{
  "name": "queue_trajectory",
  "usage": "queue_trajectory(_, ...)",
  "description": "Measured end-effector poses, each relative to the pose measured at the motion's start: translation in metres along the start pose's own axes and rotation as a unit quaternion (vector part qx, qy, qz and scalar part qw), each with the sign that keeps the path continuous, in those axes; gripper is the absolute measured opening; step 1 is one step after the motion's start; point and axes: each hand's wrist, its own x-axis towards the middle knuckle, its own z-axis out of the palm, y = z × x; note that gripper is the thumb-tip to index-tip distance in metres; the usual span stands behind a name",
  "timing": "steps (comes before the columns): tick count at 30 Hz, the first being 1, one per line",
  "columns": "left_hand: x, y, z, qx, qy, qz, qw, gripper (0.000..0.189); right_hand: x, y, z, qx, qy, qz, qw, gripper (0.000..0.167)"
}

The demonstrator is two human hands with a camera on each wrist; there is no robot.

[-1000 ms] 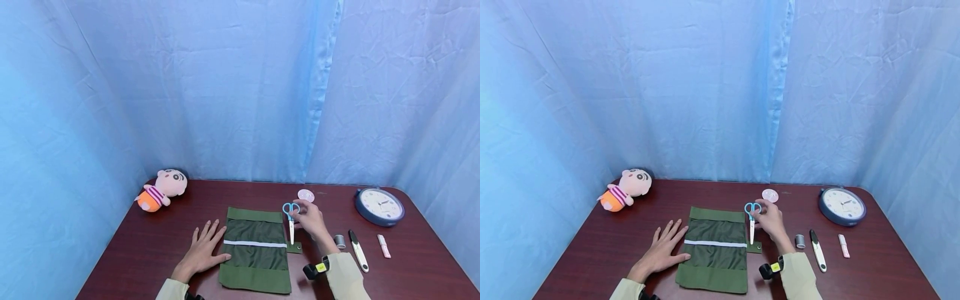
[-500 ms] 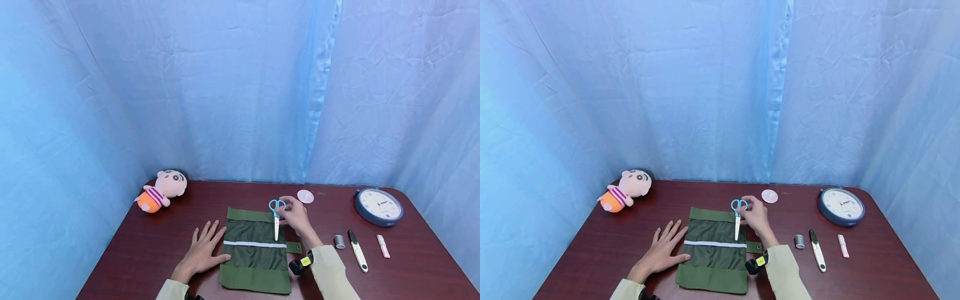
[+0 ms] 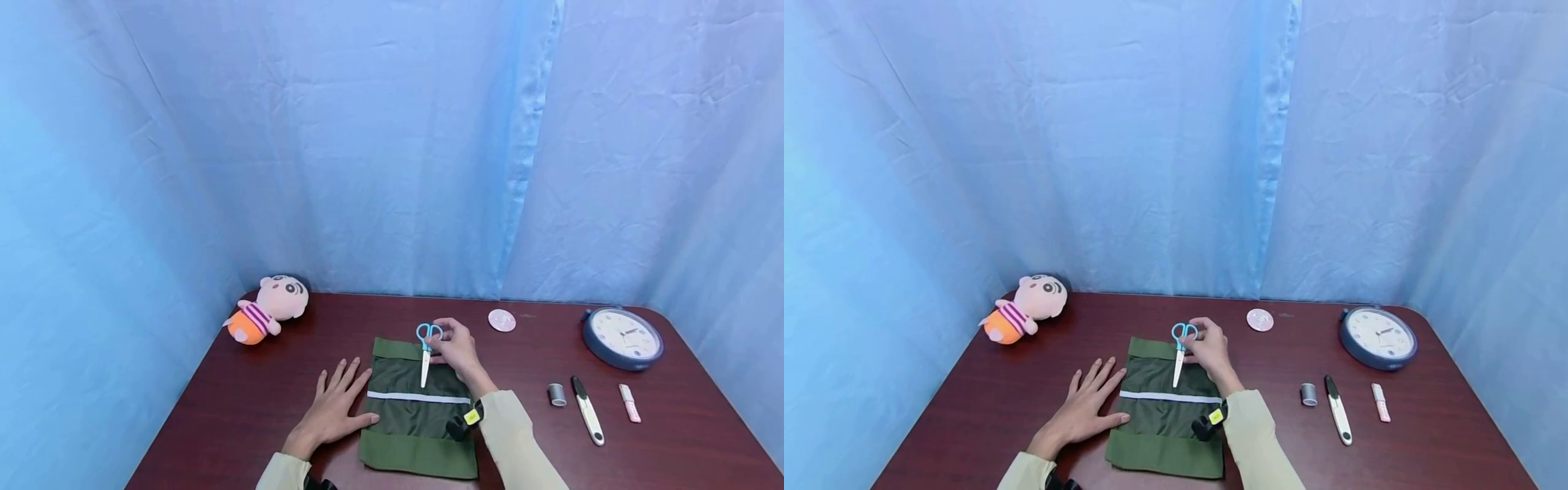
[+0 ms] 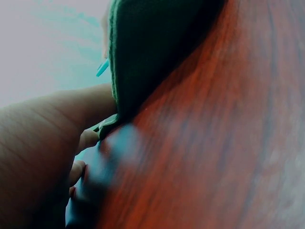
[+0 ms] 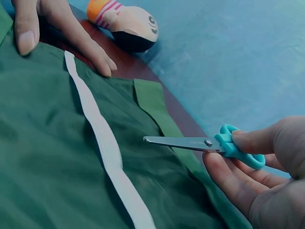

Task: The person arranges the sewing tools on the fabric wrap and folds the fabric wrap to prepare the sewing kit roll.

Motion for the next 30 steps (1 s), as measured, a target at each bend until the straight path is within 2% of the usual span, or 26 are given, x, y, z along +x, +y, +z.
queue_trajectory(5, 0.0, 0.001, 0.0, 0.001, 0.0, -0.004, 1.0, 0.085, 0.008, 0.006, 0.018, 0.01, 0.006, 0.004, 0.9999, 0.041)
queue_trajectory(13, 0.001, 0.002, 0.0, 0.006, -0.003, -0.007, 1.0, 0.085, 0.01, 0.01, 0.037, 0.007, -0.001, 0.008, 0.9999, 0.038)
queue_trajectory(30, 0.001, 0.002, 0.0, 0.007, -0.003, -0.009, 0.9999, 0.086, 0.011, 0.012, 0.058, 0.004, -0.024, -0.006, 0.9997, 0.033)
